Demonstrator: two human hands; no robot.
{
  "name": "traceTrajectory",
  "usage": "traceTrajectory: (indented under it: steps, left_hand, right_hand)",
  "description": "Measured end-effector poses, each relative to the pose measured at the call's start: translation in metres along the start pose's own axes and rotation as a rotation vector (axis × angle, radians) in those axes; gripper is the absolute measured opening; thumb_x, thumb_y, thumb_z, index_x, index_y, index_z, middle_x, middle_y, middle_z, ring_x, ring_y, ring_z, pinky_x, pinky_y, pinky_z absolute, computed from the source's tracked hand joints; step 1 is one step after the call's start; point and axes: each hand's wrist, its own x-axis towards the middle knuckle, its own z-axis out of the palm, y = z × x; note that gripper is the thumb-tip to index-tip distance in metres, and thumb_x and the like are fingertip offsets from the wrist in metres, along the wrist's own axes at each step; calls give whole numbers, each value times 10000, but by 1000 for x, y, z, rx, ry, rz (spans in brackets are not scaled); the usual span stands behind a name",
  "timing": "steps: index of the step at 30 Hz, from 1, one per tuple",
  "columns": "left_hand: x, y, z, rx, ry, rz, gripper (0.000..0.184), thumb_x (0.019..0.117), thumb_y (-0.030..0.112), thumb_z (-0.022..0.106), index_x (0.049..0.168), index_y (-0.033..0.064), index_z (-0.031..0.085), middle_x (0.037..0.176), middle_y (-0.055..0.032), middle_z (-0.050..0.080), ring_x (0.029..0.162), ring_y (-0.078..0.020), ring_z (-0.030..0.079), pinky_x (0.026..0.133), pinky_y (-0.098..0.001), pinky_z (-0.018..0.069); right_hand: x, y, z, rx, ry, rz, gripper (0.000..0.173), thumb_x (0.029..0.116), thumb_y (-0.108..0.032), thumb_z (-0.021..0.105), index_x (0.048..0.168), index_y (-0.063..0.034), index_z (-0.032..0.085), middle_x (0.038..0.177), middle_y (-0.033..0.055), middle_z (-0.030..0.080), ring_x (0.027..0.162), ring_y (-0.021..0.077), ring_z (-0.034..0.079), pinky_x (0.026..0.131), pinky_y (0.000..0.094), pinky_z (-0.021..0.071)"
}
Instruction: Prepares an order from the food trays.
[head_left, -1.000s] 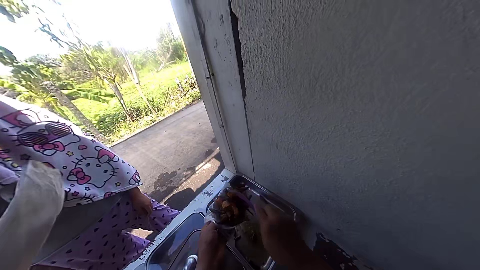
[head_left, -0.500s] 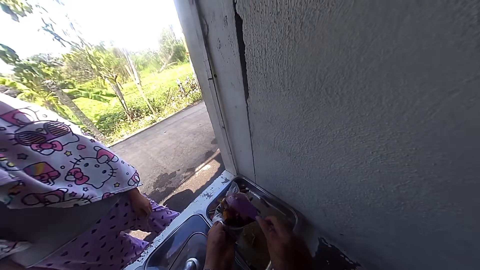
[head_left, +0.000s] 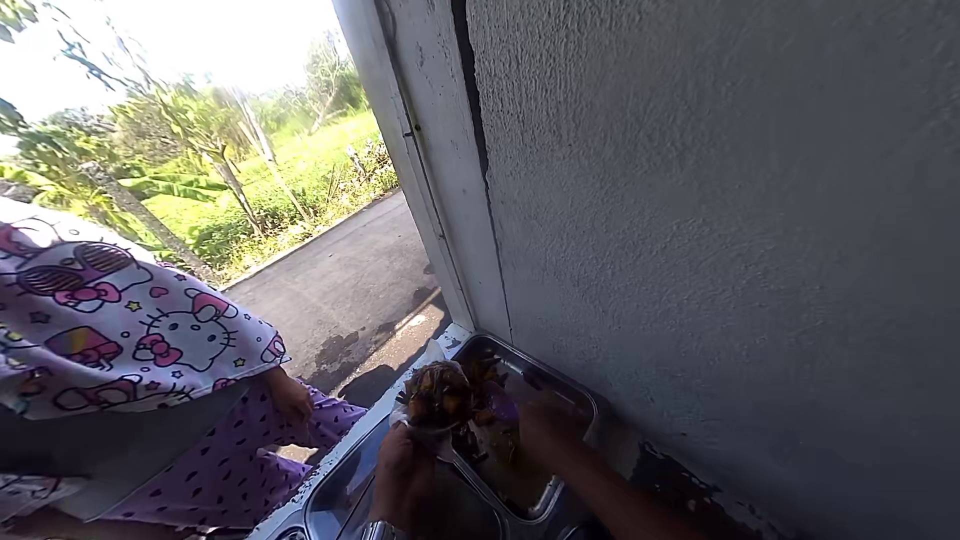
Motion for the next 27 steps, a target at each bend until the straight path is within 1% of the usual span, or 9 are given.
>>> traceTrajectory:
  steps: [4,7,9,11,14,22,25,26,27]
  left_hand:
    - [0,16,-7,28,30,21,282,1054,112,378,1250,-21,531,1095,-243,659,951,-340,679,813,-531,585]
    - [-1,21,-11,49,55,22,271,1056,125,390,1229,-18,541,1075,-229,664,934,-325,681,801,-511,587]
    - [-2,22,-13,50,67,16,266,1048,119,393,1217,-18,546,1064,-228,665,917,-322,681,786,-507,586]
    - [0,20,-17,49,68,14,260,1044,114,400,1210,-19,549,1052,-232,667,901,-323,684,779,-507,589]
    - [2,14,-20,59,77,11,249,1038,112,414,1195,-16,559,1035,-225,670,887,-316,683,770,-499,589]
    - [3,-6,-21,47,111,-17,252,1036,106,423,1196,-23,567,1039,-231,673,892,-322,683,760,-505,588]
    - [2,-14,-16,54,113,-46,254,1033,106,425,1208,-22,557,1053,-233,672,903,-330,686,763,-516,590]
    - [1,-17,-14,51,105,-53,258,1029,103,433,1214,-26,558,1065,-235,674,916,-334,689,774,-522,592]
    - [1,-20,-12,52,97,-53,253,1021,94,442,1208,-30,560,1066,-235,675,919,-335,690,774,-523,594]
  right_hand:
    - [11,-34,48,155,11,-82,313,1020,-193,471,1167,-5,673,1201,220,673,1131,400,665,909,607,550]
    - [33,-22,66,468,51,-88,308,1004,-202,490,1088,-25,728,1066,174,720,1031,319,695,919,548,545]
    - [42,-1,70,715,21,-58,310,994,-203,534,1159,-55,751,963,94,738,802,195,688,777,419,573]
    - [39,17,64,916,-37,-25,297,997,-187,569,1220,-72,729,906,42,735,625,114,602,612,322,519]
    - [24,40,46,1038,-41,-70,299,1005,-175,582,1254,-91,726,896,11,743,549,76,547,529,269,468]
    - [-31,47,-59,811,137,-173,326,1052,-230,519,1291,-132,718,945,-8,745,578,103,595,565,299,526]
    - [-53,15,-72,501,326,-242,364,1048,-244,472,1298,-141,717,1027,36,751,840,153,700,802,388,581]
    - [-58,2,-63,401,443,-286,356,1033,-222,485,1283,-125,720,1047,71,749,916,198,716,851,434,585]
    - [-60,-9,-47,305,579,-335,344,1010,-190,516,1271,-114,727,1046,95,745,916,231,729,817,457,607]
